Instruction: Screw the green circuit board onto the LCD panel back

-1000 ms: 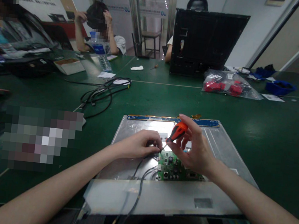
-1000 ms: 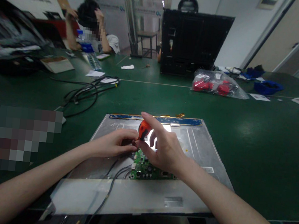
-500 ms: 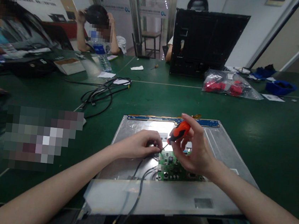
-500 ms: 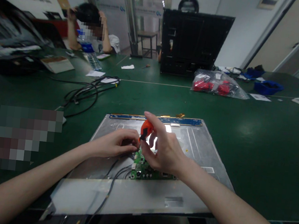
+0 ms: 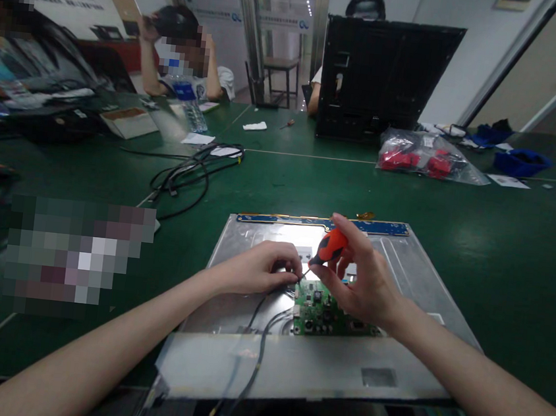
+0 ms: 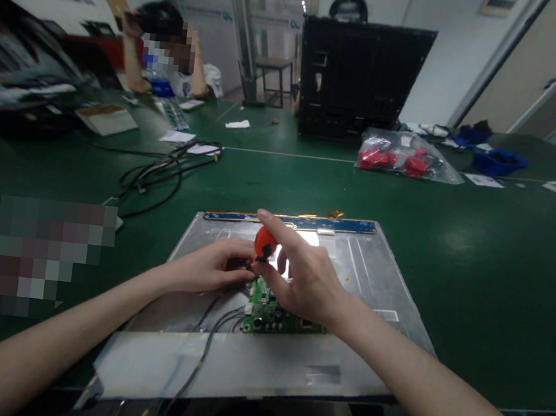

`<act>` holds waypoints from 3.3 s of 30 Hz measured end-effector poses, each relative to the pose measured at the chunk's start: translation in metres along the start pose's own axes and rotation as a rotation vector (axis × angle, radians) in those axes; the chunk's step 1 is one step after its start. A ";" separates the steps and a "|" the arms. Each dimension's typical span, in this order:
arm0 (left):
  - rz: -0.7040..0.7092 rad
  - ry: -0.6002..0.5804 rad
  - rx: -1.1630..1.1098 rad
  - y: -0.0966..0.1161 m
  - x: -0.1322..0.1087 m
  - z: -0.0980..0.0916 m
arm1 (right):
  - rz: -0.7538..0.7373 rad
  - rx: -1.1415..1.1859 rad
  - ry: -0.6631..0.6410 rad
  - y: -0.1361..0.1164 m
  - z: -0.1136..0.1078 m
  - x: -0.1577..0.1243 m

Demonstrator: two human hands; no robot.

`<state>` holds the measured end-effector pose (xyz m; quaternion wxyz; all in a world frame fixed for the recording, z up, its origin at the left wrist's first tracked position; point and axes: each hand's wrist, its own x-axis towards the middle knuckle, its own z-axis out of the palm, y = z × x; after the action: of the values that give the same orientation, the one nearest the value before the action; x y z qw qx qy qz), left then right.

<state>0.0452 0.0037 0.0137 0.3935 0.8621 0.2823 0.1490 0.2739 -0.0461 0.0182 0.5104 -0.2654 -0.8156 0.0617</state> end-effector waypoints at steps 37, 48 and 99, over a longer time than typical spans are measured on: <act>-0.008 -0.006 -0.001 0.003 0.000 -0.001 | 0.098 0.037 -0.023 -0.003 0.000 -0.002; -0.016 -0.011 0.010 0.006 -0.001 -0.002 | 0.082 -0.008 0.028 0.001 0.000 0.000; -0.005 -0.006 0.018 0.005 0.000 -0.002 | 0.109 0.037 0.016 0.003 0.002 -0.001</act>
<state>0.0461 0.0017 0.0188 0.3870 0.8654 0.2845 0.1428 0.2738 -0.0436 0.0147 0.5178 -0.3001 -0.7946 0.1024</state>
